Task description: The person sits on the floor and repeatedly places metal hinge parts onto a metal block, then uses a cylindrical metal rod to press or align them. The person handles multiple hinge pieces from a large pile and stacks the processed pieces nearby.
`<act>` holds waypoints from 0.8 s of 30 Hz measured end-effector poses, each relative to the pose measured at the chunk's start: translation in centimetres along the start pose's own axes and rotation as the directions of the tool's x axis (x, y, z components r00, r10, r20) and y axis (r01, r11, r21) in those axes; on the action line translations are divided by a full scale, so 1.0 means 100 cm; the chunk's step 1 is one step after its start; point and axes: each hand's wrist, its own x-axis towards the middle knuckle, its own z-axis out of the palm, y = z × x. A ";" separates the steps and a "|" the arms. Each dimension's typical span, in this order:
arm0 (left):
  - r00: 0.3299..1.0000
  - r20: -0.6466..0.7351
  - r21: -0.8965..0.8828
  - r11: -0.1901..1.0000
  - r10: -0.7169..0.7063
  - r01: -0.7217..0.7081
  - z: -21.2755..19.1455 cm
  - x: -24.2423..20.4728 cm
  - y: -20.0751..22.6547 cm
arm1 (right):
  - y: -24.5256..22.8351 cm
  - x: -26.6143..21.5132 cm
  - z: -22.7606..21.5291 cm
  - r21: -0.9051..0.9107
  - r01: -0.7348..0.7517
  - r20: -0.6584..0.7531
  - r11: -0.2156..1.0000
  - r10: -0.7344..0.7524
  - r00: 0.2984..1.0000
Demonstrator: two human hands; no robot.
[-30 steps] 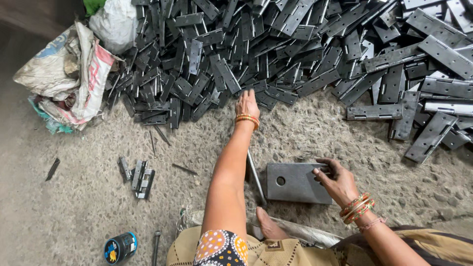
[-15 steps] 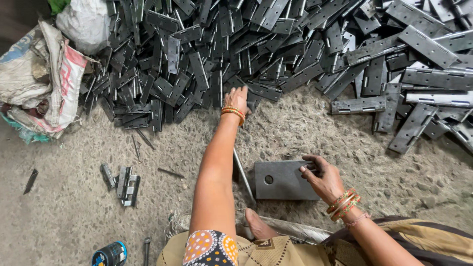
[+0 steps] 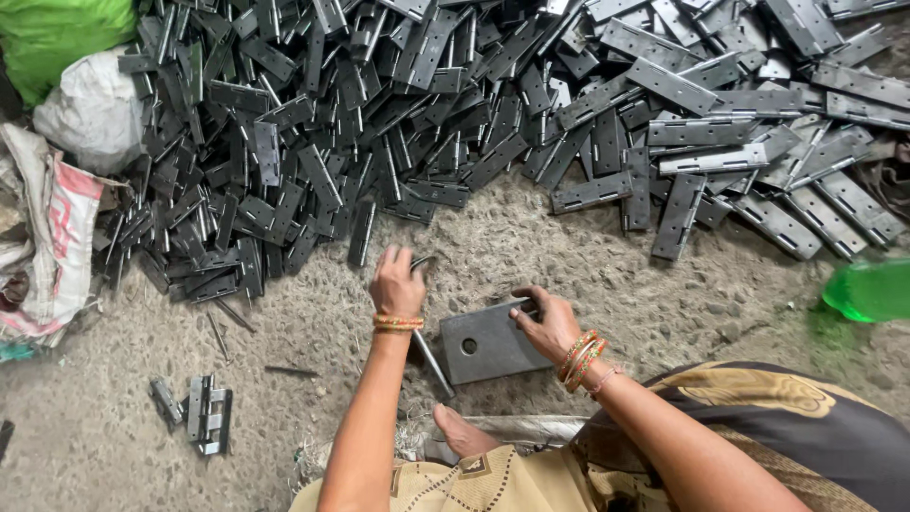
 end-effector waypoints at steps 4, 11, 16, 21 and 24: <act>0.948 0.019 0.089 0.945 -0.317 0.314 -0.002 -0.049 -0.033 | 0.006 0.001 0.001 0.003 0.001 -0.018 1.000 -0.001 1.000; 0.763 0.154 -0.241 0.726 -0.627 0.645 0.075 -0.119 -0.087 | 0.024 0.011 0.000 -0.059 0.076 -0.091 0.995 -0.081 0.993; 0.418 0.519 -0.686 -0.071 -0.746 0.724 0.076 -0.106 -0.060 | 0.015 0.009 -0.005 -0.081 0.001 -0.077 0.997 -0.007 0.997; 0.586 0.409 -0.860 -0.082 -0.700 0.503 0.008 -0.080 -0.001 | 0.012 0.007 -0.004 -0.080 -0.019 -0.038 0.997 0.016 0.999; 0.761 -0.030 -0.845 0.424 -0.648 0.327 -0.024 -0.085 0.047 | 0.011 0.005 -0.003 -0.096 -0.009 -0.025 0.995 0.006 1.000</act>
